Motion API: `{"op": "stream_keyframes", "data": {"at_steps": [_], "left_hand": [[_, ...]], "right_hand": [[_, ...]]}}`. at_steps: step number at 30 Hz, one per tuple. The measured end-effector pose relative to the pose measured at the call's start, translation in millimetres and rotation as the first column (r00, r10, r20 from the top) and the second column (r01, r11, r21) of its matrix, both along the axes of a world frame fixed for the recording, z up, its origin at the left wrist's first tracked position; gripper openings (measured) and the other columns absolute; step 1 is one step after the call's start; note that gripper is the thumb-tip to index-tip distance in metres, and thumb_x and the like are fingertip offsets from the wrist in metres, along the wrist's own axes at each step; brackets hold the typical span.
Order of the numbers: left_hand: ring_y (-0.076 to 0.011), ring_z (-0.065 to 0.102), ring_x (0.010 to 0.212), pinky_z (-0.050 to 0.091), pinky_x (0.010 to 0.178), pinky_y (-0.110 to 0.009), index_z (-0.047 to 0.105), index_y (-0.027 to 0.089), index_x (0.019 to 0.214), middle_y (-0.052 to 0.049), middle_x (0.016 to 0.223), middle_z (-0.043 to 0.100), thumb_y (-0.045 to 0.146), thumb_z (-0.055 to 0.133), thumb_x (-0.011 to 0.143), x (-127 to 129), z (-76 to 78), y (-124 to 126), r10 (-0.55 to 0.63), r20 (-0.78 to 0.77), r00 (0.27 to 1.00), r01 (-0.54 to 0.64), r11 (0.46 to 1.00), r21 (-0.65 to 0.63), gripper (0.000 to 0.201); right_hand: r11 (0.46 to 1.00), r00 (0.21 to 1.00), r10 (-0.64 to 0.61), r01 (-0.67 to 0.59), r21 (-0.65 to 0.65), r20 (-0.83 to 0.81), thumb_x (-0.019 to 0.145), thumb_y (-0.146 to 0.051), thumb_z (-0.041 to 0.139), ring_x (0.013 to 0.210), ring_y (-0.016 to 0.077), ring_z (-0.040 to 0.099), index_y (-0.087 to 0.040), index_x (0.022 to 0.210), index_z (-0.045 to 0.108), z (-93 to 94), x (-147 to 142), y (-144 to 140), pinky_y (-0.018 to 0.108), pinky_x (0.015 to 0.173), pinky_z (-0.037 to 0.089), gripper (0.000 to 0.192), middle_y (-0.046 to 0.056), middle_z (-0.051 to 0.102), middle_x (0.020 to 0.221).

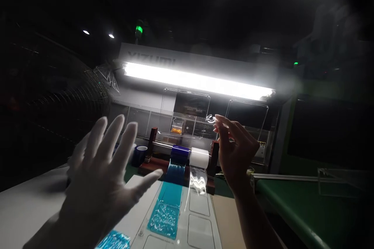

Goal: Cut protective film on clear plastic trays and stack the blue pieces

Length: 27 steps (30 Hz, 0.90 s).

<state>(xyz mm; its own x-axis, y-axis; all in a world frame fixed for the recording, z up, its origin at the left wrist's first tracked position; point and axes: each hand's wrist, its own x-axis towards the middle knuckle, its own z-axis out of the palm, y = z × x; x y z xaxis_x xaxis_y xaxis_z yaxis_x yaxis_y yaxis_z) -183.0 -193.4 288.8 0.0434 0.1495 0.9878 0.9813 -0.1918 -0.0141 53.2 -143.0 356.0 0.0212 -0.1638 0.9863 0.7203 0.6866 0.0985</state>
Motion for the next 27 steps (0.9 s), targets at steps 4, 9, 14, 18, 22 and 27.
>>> {"op": "stream_keyframes", "data": {"at_steps": [4,9,14,18,22,27], "left_hand": [[-0.0325,-0.001,0.146,0.007,0.116,-0.056,0.008,0.013,0.149,-0.014,0.159,0.006,0.071,0.056,0.075,19.4,39.4,13.4,0.061,-0.083,0.995,-0.059,0.998,0.020,0.106],[-0.0347,-0.004,0.145,0.002,0.115,-0.056,-0.002,0.009,0.148,-0.018,0.159,0.000,0.070,0.057,0.074,39.2,51.5,30.0,0.065,-0.123,0.990,-0.067,0.998,-0.011,0.112],[-0.0360,-0.001,0.146,-0.005,0.117,-0.054,-0.003,0.007,0.149,-0.021,0.158,0.003,0.077,0.064,0.059,40.0,43.3,54.9,0.023,-0.111,0.994,-0.015,0.997,0.074,0.132],[-0.0346,0.004,0.146,-0.001,0.117,-0.055,-0.001,0.005,0.149,-0.024,0.155,0.014,0.081,0.049,0.067,36.1,34.8,68.2,0.031,-0.073,0.997,-0.021,0.991,0.136,0.123],[-0.0380,0.006,0.145,0.002,0.115,-0.058,-0.004,0.002,0.148,-0.029,0.151,0.018,0.084,0.053,0.062,36.3,28.2,71.8,0.043,-0.005,0.999,-0.042,0.989,0.140,0.132],[-0.0375,0.003,0.145,0.000,0.114,-0.059,-0.005,0.002,0.148,-0.030,0.150,0.016,0.080,0.048,0.071,43.6,25.2,69.1,-0.055,0.100,0.993,0.045,0.994,0.100,0.122]], "right_hand": [[0.999,0.998,-0.032,0.031,0.020,0.058,0.093,-0.018,0.058,0.065,0.0104,0.064,-0.022,0.102,0.068,-4.4,-8.8,-7.2,0.023,0.057,0.048,0.014,-0.001,0.069,0.076],[0.998,0.985,-0.062,0.061,0.014,0.161,0.093,-0.017,0.058,0.069,0.0104,0.065,-0.019,0.103,0.067,-13.7,-18.0,-8.5,0.022,0.059,0.048,0.014,0.001,0.071,0.080],[0.999,0.981,-0.040,0.035,0.029,0.191,0.094,-0.014,0.054,0.067,0.0101,0.065,-0.016,0.098,0.068,-14.6,-30.4,-10.1,0.021,0.055,0.048,0.015,0.002,0.070,0.075],[0.999,0.978,-0.038,0.031,0.033,0.204,0.091,-0.013,0.058,0.064,0.0098,0.063,-0.014,0.096,0.069,-14.2,-39.7,-14.3,0.020,0.051,0.047,0.012,0.001,0.070,0.072],[0.997,0.975,0.060,-0.049,-0.055,0.215,0.092,-0.012,0.058,0.071,0.0079,0.064,-0.013,0.095,0.068,-16.3,-45.8,-16.4,0.017,0.057,0.049,0.011,0.001,0.070,0.077],[0.999,0.952,0.042,-0.035,-0.028,0.302,0.094,-0.015,0.053,0.080,0.0103,0.064,-0.012,0.112,0.063,-20.5,-48.4,-13.6,0.020,0.065,0.050,0.021,0.003,0.070,0.091]]}}
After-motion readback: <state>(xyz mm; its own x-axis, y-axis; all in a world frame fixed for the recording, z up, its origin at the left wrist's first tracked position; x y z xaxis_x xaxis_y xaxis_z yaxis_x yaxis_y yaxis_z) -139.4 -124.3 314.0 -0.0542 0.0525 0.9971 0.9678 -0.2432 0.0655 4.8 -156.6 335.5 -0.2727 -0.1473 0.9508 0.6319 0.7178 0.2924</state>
